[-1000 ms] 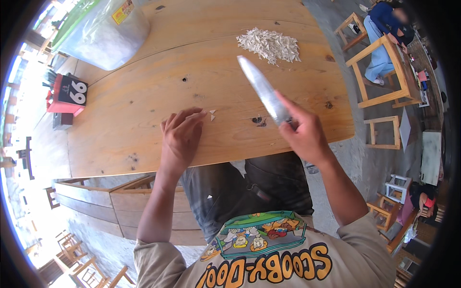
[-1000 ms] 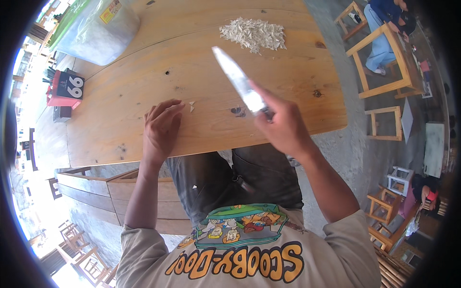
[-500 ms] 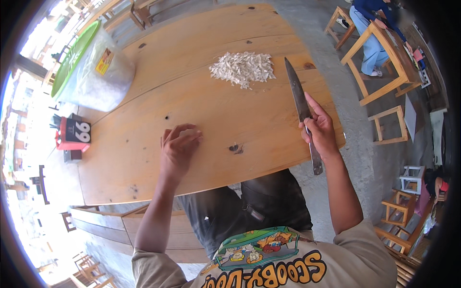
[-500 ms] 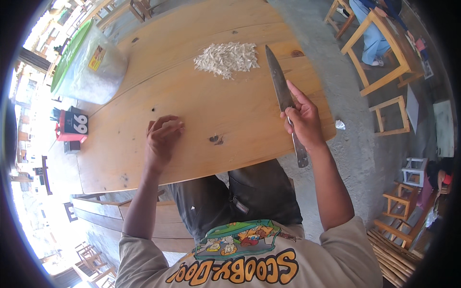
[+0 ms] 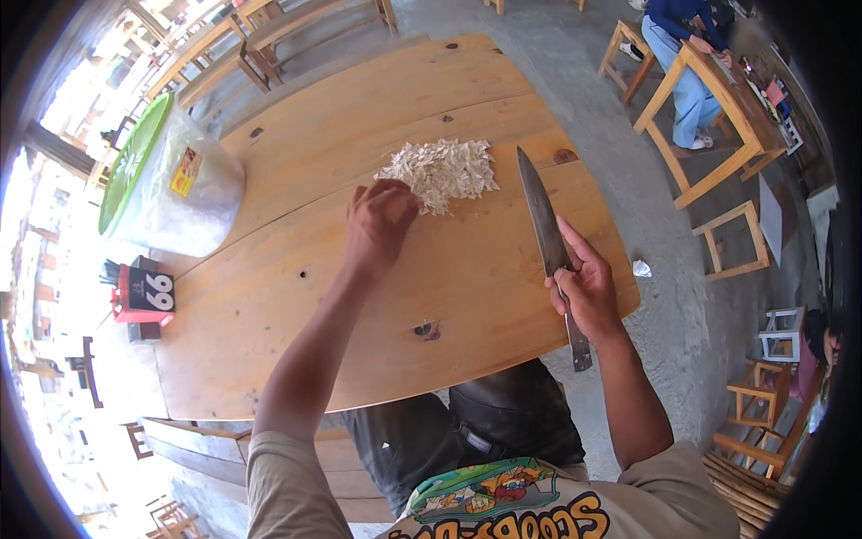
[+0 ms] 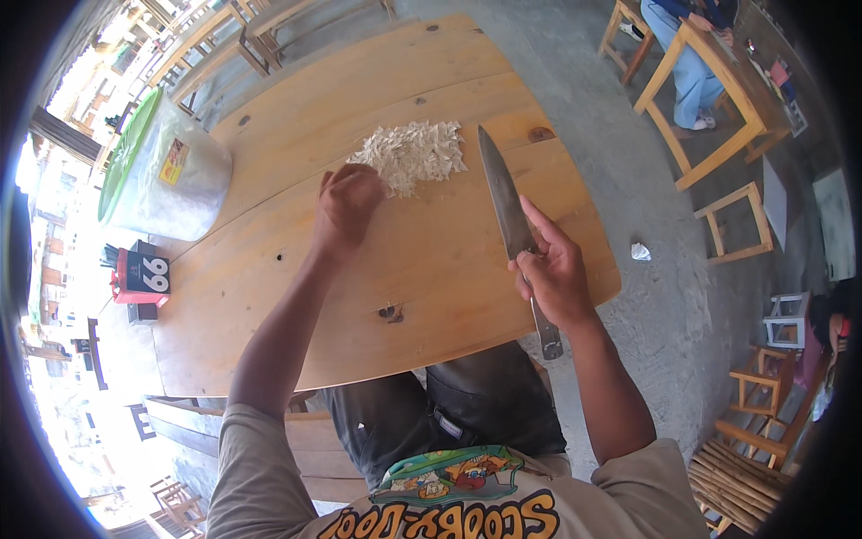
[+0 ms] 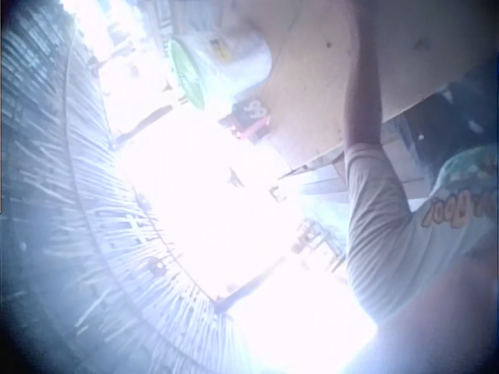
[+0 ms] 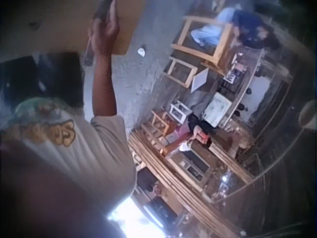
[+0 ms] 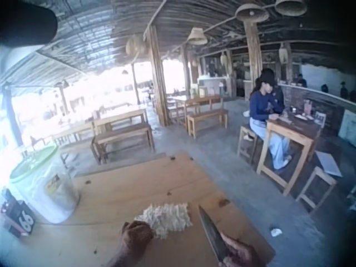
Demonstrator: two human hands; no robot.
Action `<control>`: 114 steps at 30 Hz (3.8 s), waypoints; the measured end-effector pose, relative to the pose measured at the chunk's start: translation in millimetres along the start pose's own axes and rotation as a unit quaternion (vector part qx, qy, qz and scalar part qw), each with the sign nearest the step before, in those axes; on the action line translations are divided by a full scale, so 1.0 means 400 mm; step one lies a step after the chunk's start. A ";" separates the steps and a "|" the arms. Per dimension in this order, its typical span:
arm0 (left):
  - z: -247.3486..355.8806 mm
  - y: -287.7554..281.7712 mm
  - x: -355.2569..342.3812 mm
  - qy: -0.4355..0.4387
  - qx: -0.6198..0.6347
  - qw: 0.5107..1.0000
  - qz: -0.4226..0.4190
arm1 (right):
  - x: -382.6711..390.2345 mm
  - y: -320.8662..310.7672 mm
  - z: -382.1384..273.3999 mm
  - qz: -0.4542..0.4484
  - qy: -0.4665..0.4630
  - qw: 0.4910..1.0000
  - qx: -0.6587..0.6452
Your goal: The person uses a knife to carve a small piece of wood on a wooden table, creating wood shavings. They repeatedly scrape the wood and occasionally move the shavings to the side.
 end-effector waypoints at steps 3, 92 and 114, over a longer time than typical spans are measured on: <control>-0.074 0.024 -0.097 -0.011 -0.017 0.999 0.045 | -0.003 -0.008 0.005 -0.014 0.010 1.000 0.000; 0.130 -0.195 0.443 -0.140 -0.033 0.989 0.018 | 0.274 0.407 -0.022 -0.182 -0.099 0.831 0.517; 0.127 -0.236 0.456 -0.031 -0.054 0.997 -0.037 | 0.282 0.409 -0.026 -0.184 -0.127 0.805 0.550</control>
Point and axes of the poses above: each hand's wrist, its own x-axis away from the middle knuckle, its own y-axis out of the palm, z = x × y, the point moved 1 cm from there along -x, towards the middle knuckle, and after that the axes turned 3 degrees about y, right-handed, at the moved point
